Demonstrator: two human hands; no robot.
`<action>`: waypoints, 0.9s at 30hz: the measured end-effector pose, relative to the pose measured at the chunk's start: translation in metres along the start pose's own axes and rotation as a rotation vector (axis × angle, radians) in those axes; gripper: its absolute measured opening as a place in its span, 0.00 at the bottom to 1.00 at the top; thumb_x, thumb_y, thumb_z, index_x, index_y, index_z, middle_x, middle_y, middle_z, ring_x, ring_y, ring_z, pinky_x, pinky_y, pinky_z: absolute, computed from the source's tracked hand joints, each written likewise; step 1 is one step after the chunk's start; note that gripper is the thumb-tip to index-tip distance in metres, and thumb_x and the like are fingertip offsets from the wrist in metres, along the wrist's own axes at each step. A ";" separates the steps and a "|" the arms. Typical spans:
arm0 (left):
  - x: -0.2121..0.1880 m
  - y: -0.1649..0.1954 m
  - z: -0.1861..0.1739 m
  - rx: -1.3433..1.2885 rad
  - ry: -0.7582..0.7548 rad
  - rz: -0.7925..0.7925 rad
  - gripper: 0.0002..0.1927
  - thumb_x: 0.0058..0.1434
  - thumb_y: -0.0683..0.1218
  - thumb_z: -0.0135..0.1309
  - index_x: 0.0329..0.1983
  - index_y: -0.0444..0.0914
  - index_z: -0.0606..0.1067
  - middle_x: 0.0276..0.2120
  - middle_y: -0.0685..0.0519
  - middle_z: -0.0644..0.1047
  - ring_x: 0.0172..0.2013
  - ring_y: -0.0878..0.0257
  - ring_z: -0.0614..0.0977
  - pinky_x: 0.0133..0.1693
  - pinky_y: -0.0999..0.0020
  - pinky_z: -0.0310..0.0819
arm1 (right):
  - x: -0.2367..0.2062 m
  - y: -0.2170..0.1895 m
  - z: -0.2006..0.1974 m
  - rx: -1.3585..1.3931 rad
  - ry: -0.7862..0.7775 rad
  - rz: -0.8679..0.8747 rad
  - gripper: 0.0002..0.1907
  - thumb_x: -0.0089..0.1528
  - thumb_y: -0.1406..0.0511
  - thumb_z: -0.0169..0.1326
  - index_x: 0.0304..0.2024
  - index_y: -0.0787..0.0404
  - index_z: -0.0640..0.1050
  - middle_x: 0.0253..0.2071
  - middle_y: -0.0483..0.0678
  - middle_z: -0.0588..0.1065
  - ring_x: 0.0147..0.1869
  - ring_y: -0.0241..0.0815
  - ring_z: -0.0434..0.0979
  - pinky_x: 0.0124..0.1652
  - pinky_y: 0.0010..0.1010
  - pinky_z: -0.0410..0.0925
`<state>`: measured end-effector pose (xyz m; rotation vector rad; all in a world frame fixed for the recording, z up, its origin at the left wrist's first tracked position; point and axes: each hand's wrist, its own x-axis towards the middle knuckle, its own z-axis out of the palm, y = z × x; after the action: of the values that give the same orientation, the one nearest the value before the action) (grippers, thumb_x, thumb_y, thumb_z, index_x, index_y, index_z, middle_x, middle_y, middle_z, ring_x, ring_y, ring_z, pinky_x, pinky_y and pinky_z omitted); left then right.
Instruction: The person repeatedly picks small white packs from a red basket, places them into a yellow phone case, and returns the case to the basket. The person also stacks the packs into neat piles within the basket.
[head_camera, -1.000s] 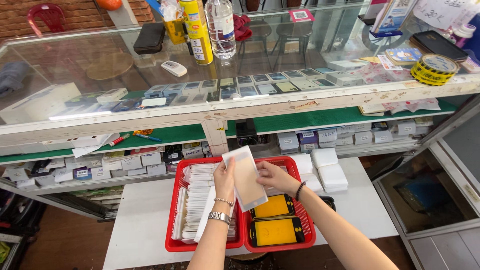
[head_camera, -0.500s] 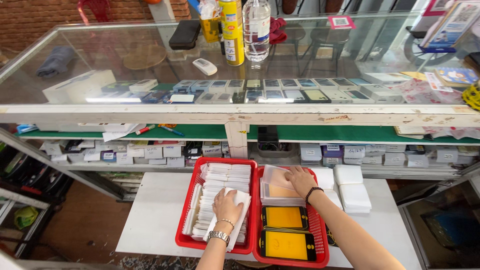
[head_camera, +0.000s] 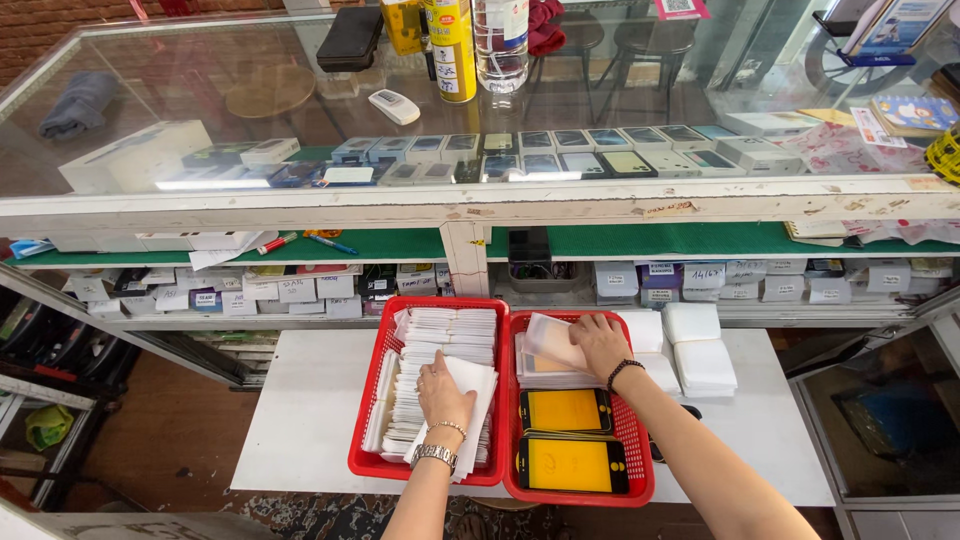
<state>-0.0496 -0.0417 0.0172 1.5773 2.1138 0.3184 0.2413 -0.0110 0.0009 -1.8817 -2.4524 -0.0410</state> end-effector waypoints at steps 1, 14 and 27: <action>-0.001 0.003 -0.001 0.018 0.010 0.009 0.55 0.46 0.45 0.73 0.74 0.42 0.55 0.65 0.43 0.63 0.65 0.47 0.66 0.64 0.56 0.63 | -0.001 -0.002 0.002 -0.061 0.040 -0.001 0.10 0.58 0.64 0.54 0.43 0.49 0.75 0.52 0.45 0.71 0.60 0.47 0.69 0.56 0.41 0.64; 0.009 -0.015 0.009 -0.052 0.154 0.146 0.26 0.53 0.47 0.66 0.55 0.37 0.75 0.52 0.43 0.75 0.55 0.47 0.76 0.55 0.55 0.71 | -0.033 -0.025 0.015 0.274 -0.361 0.183 0.17 0.65 0.55 0.53 0.54 0.54 0.77 0.56 0.50 0.77 0.63 0.50 0.76 0.61 0.38 0.69; 0.012 -0.019 0.000 -0.757 0.035 0.150 0.18 0.58 0.47 0.59 0.47 0.31 0.77 0.38 0.43 0.84 0.39 0.53 0.85 0.43 0.62 0.77 | -0.059 -0.049 0.026 0.154 -0.424 0.199 0.44 0.51 0.49 0.70 0.63 0.51 0.63 0.62 0.48 0.64 0.72 0.49 0.61 0.64 0.46 0.63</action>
<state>-0.0677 -0.0359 0.0058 1.2568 1.5951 1.0564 0.2089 -0.0795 -0.0274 -2.2392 -2.3935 0.5944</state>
